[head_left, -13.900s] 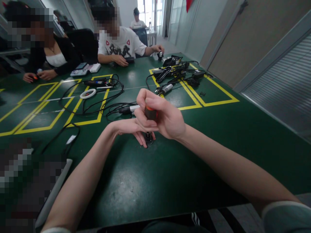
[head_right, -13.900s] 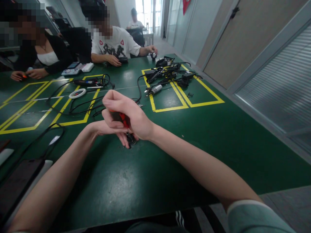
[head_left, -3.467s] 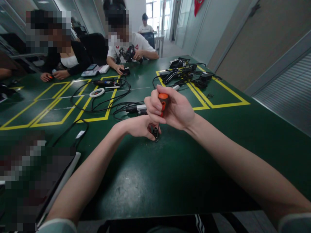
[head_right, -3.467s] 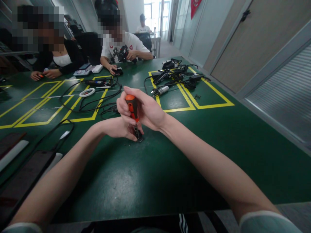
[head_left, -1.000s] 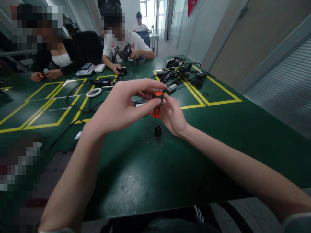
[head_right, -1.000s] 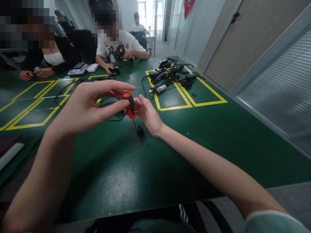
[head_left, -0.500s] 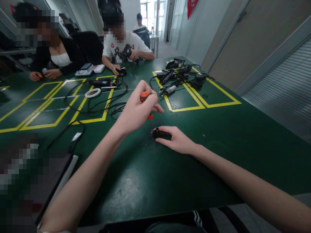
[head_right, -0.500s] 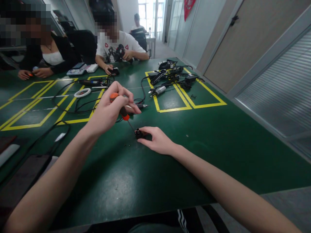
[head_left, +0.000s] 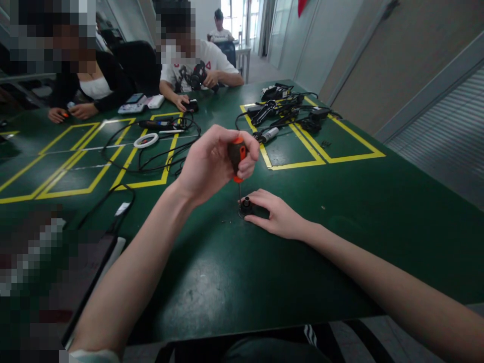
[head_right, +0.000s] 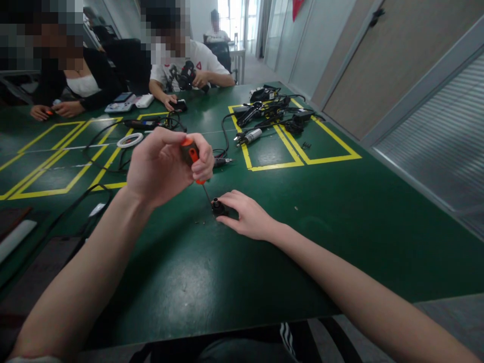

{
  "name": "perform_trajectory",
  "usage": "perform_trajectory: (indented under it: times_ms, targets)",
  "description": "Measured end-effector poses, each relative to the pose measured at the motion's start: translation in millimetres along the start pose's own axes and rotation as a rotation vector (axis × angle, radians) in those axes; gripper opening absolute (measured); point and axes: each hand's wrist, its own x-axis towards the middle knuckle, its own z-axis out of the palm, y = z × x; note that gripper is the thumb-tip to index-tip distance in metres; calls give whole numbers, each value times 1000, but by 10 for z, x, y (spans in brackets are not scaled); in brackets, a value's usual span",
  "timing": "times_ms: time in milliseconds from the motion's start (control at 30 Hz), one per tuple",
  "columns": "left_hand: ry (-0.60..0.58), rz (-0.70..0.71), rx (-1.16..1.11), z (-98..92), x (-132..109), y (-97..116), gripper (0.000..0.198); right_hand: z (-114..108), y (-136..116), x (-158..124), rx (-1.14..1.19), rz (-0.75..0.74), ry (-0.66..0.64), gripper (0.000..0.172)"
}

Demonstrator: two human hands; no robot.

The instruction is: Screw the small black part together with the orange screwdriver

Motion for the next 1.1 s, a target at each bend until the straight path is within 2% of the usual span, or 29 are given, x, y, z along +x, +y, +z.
perform_trajectory:
  times_ms: [167,233,433,567,800,1000,1100]
  targets:
    - [-36,30,-13,-35,2,-10,31,12,22,-7,5,10,-14,26]
    - [-29,40,-40,-21,6,-30,28,15,19,-4,-7,3,-9,25]
    - [38,10,-44,7,21,-45,32,12,0,7,-12,9,-22,22]
    - [-25,6,0,-25,6,36,51,13,-1,10,-4,15,-21,21]
    - [-59,50,-26,-36,-9,1,33,9,-21,14,-8,28,-23,21]
    - [4,53,-12,-37,9,-43,29,5,-23,19,-22,19,-26,22]
    - [-3,46,5,-50,7,8,38,1,-10,24,-40,6,-31,23]
